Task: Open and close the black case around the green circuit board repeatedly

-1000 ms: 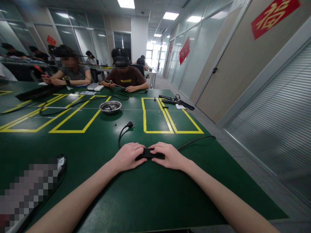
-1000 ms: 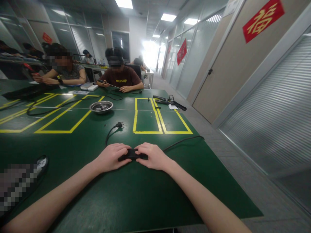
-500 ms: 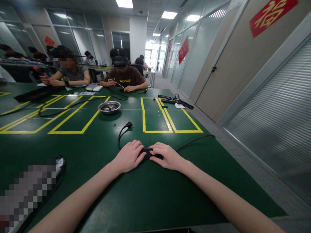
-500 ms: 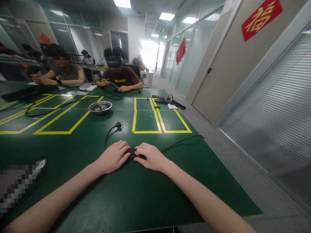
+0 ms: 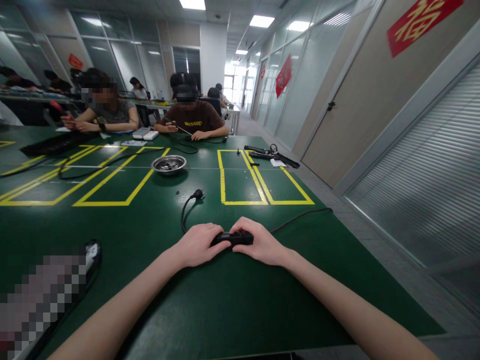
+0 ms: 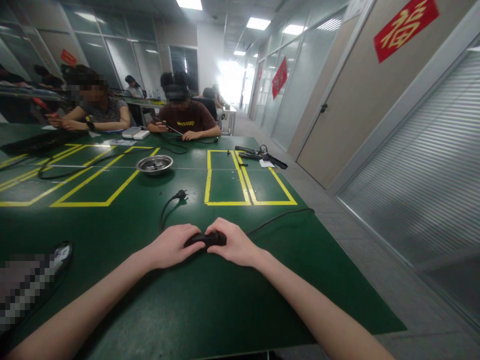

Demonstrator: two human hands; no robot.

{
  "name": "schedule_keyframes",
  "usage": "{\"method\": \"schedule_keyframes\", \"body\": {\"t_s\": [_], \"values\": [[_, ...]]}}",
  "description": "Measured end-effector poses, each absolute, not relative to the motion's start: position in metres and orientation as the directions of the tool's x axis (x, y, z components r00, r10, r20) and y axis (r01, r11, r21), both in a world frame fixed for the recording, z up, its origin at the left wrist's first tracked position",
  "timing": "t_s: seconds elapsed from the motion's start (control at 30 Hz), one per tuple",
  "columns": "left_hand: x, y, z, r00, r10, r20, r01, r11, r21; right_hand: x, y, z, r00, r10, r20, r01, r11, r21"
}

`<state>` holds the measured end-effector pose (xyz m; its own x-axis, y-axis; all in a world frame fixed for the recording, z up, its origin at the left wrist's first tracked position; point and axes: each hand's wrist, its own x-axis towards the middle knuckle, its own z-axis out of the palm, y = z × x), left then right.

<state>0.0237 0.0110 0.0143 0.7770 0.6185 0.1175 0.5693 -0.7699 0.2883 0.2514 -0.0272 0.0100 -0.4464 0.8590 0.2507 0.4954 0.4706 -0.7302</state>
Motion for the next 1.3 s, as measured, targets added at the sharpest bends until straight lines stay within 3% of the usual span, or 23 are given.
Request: {"method": "schedule_keyframes", "body": {"t_s": [0.2, 0.37, 0.53, 0.67, 0.83, 0.93, 1.0, 1.13, 1.3], "values": [[0.023, 0.013, 0.013, 0.806, 0.557, 0.2, 0.502, -0.822, 0.27, 0.254, -0.026, 0.012, -0.432, 0.876, 0.214, 0.594, 0.455, -0.663], [0.023, 0.01, 0.015, 0.805, 0.542, 0.243, 0.486, -0.836, 0.254, 0.253, -0.028, 0.014, -0.417, 0.862, 0.29, 0.644, 0.505, -0.575], [0.028, 0.006, 0.015, 0.802, 0.515, 0.304, 0.495, -0.856, 0.147, 0.25, -0.027, 0.017, -0.335, 0.909, 0.249, 0.619, 0.411, -0.669], [0.035, 0.005, 0.013, 0.813, 0.523, 0.257, 0.529, -0.847, 0.051, 0.251, -0.025, 0.018, -0.333, 0.924, 0.187, 0.578, 0.357, -0.733], [0.032, 0.007, 0.013, 0.845, 0.51, 0.161, 0.488, -0.858, 0.158, 0.257, -0.026, 0.019, -0.39, 0.892, 0.227, 0.713, 0.449, -0.539], [0.026, 0.01, 0.016, 0.826, 0.549, 0.124, 0.51, -0.823, 0.251, 0.262, -0.028, 0.021, -0.566, 0.784, 0.254, 0.623, 0.609, -0.491], [0.024, 0.01, 0.018, 0.821, 0.563, 0.092, 0.519, -0.804, 0.292, 0.264, -0.028, 0.021, -0.626, 0.741, 0.243, 0.573, 0.648, -0.502], [0.024, 0.009, 0.022, 0.819, 0.572, 0.049, 0.527, -0.783, 0.33, 0.263, -0.027, 0.019, -0.608, 0.767, 0.202, 0.58, 0.604, -0.547], [0.026, 0.007, 0.023, 0.816, 0.576, 0.037, 0.532, -0.776, 0.338, 0.262, -0.025, 0.021, -0.6, 0.793, 0.106, 0.509, 0.481, -0.714]]}}
